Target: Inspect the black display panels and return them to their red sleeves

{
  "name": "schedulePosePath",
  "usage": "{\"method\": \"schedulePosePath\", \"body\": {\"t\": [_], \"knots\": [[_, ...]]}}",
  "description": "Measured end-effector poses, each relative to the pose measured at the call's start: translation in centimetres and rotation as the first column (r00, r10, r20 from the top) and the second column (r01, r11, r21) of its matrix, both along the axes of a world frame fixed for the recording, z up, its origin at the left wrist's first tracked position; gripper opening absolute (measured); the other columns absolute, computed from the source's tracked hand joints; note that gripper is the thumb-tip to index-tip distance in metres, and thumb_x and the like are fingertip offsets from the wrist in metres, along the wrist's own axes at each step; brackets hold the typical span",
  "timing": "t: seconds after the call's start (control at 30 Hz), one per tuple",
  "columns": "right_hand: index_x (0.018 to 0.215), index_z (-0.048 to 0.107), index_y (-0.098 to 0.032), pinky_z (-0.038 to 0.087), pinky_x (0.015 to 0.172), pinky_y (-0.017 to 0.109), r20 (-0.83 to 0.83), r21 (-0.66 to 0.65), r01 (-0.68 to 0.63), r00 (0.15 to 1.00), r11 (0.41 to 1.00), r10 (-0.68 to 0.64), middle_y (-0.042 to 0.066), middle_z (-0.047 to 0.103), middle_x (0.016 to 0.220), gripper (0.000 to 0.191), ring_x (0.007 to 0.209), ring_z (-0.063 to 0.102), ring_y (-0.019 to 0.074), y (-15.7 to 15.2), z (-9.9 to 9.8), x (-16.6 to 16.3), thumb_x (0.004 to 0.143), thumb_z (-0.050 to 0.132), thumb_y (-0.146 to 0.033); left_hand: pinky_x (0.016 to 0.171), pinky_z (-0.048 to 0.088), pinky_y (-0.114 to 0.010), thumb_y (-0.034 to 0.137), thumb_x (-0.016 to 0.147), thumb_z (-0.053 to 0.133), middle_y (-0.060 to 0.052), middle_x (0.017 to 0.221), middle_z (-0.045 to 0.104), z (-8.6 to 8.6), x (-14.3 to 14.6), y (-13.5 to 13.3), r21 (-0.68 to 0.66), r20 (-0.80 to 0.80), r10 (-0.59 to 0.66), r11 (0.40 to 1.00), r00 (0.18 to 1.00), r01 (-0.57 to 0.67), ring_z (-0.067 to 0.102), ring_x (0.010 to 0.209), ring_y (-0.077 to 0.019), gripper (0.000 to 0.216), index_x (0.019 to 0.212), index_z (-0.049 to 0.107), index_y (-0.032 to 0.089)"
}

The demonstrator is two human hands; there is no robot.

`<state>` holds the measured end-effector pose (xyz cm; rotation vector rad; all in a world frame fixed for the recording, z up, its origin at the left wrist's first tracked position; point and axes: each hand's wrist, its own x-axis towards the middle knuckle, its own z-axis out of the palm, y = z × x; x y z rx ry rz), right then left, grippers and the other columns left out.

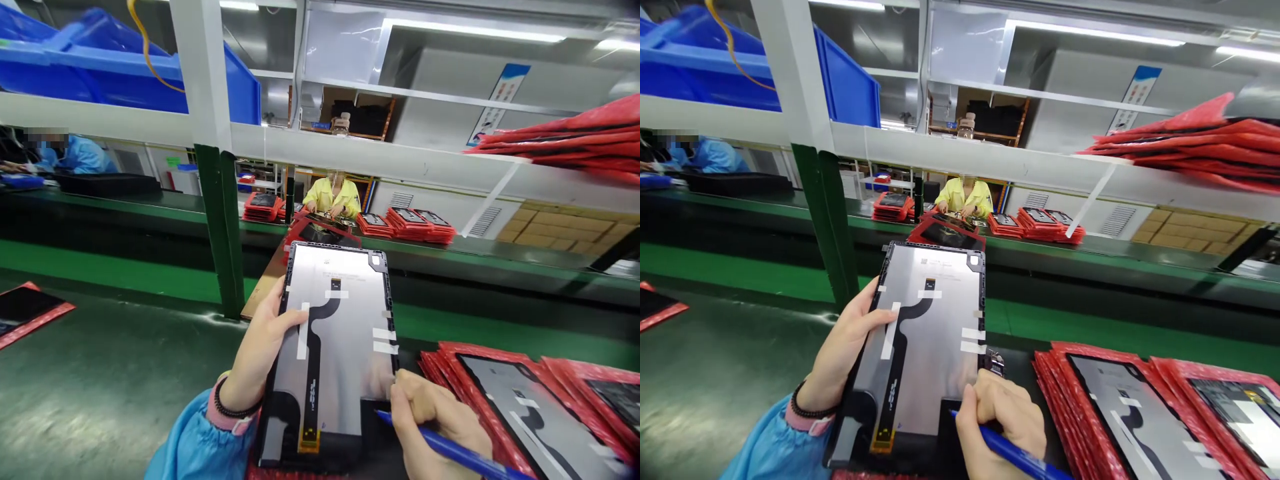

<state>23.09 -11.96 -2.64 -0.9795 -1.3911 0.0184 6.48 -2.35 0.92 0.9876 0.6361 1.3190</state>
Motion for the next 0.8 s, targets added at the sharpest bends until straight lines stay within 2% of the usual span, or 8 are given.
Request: {"method": "schedulePosePath", "body": {"t": [0.23, 0.37, 0.47, 0.53, 0.6, 0.67, 0.73, 0.8], "knots": [[0.060, 0.028, -0.022, 0.026, 0.048, 0.025, 0.160, -0.005, 0.021, 0.987, 1.000, -0.020, -0.007, 0.026, 0.056, 0.042, 0.047, 0.027, 0.0083, -0.1, -0.2, 0.2, 0.077, 0.060, 0.000, 0.081, 0.057, -0.033, 0.013, 0.068, 0.069, -0.001, 0.106, 0.073, -0.1, -0.1, -0.3, -0.032, 0.064, -0.054, 0.998, 0.996, 0.056, 0.069, 0.098, -0.0263, 0.051, 0.117, 0.062, 0.024], [0.059, 0.029, -0.022, 0.025, 0.048, 0.025, 0.132, -0.014, -0.010, 0.991, 1.000, 0.012, -0.007, 0.026, 0.056, 0.043, 0.048, 0.026, 0.0080, 0.2, -0.7, 0.3, 0.078, 0.059, 0.002, 0.083, 0.056, -0.032, 0.011, 0.068, 0.070, -0.001, 0.107, 0.073, -0.1, -0.1, -0.4, -0.025, 0.078, -0.058, 0.998, 0.995, 0.060, 0.068, 0.099, -0.0255, 0.049, 0.115, 0.063, 0.024], [0.057, 0.031, -0.021, 0.025, 0.046, 0.024, -0.071, -0.003, -0.106, 0.992, 0.994, 0.106, -0.007, 0.029, 0.053, 0.041, 0.047, 0.028, 0.0079, 0.4, -0.8, 0.4, 0.084, 0.058, -0.005, 0.084, 0.055, -0.031, 0.010, 0.070, 0.069, 0.000, 0.108, 0.073, -0.3, -0.1, -0.2, -0.009, 0.076, -0.065, 0.998, 0.995, 0.066, 0.067, 0.101, -0.0250, 0.049, 0.116, 0.063, 0.025], [0.057, 0.034, -0.021, 0.027, 0.045, 0.024, -0.310, 0.042, -0.209, 0.927, 0.977, 0.212, -0.007, 0.030, 0.050, 0.040, 0.045, 0.030, 0.0085, 0.4, -0.5, 0.8, 0.088, 0.058, -0.016, 0.086, 0.054, -0.030, 0.010, 0.070, 0.068, 0.001, 0.110, 0.072, -0.4, -0.2, -0.1, 0.017, 0.071, -0.058, 0.998, 0.996, 0.057, 0.066, 0.104, -0.0245, 0.049, 0.116, 0.063, 0.026], [0.060, 0.043, -0.022, 0.030, 0.044, 0.023, -0.463, 0.071, -0.270, 0.844, 0.960, 0.271, -0.007, 0.037, 0.049, 0.035, 0.044, 0.035, 0.0090, 0.2, 0.0, 1.4, 0.088, 0.061, -0.030, 0.089, 0.053, -0.030, 0.011, 0.071, 0.068, 0.001, 0.111, 0.072, -0.5, -0.3, -0.1, 0.047, 0.057, -0.036, 0.998, 0.998, 0.033, 0.065, 0.107, -0.0241, 0.048, 0.116, 0.063, 0.026], [0.072, 0.056, -0.022, 0.031, 0.041, 0.022, -0.492, 0.012, -0.236, 0.845, 0.972, 0.211, -0.006, 0.045, 0.045, 0.028, 0.040, 0.039, 0.0092, 0.1, 0.4, 2.5, 0.089, 0.059, -0.044, 0.090, 0.052, -0.030, 0.012, 0.070, 0.069, 0.001, 0.110, 0.072, -0.6, -0.5, 0.0, 0.062, 0.034, 0.001, 0.998, 0.999, -0.003, 0.065, 0.107, -0.0244, 0.049, 0.117, 0.063, 0.025], [0.081, 0.063, -0.020, 0.031, 0.037, 0.020, -0.459, -0.111, -0.131, 0.886, 0.985, 0.066, -0.004, 0.049, 0.041, 0.037, 0.036, 0.041, 0.0090, 0.3, 0.6, 3.6, 0.091, 0.050, -0.054, 0.090, 0.052, -0.030, 0.013, 0.069, 0.069, 0.000, 0.110, 0.071, -0.6, -0.7, 0.1, 0.055, 0.011, 0.043, 0.998, 0.999, -0.044, 0.065, 0.105, -0.0248, 0.051, 0.118, 0.062, 0.023], [0.078, 0.067, -0.018, 0.032, 0.035, 0.019, -0.409, -0.234, -0.067, 0.912, 0.970, -0.035, -0.003, 0.050, 0.038, 0.045, 0.034, 0.042, 0.0088, 0.6, 0.6, 4.6, 0.093, 0.046, -0.055, 0.090, 0.051, -0.030, 0.013, 0.068, 0.070, -0.001, 0.113, 0.070, -0.5, -0.7, 0.2, 0.049, 0.008, 0.067, 0.997, 0.998, -0.067, 0.065, 0.105, -0.0248, 0.054, 0.120, 0.061, 0.022]]}}
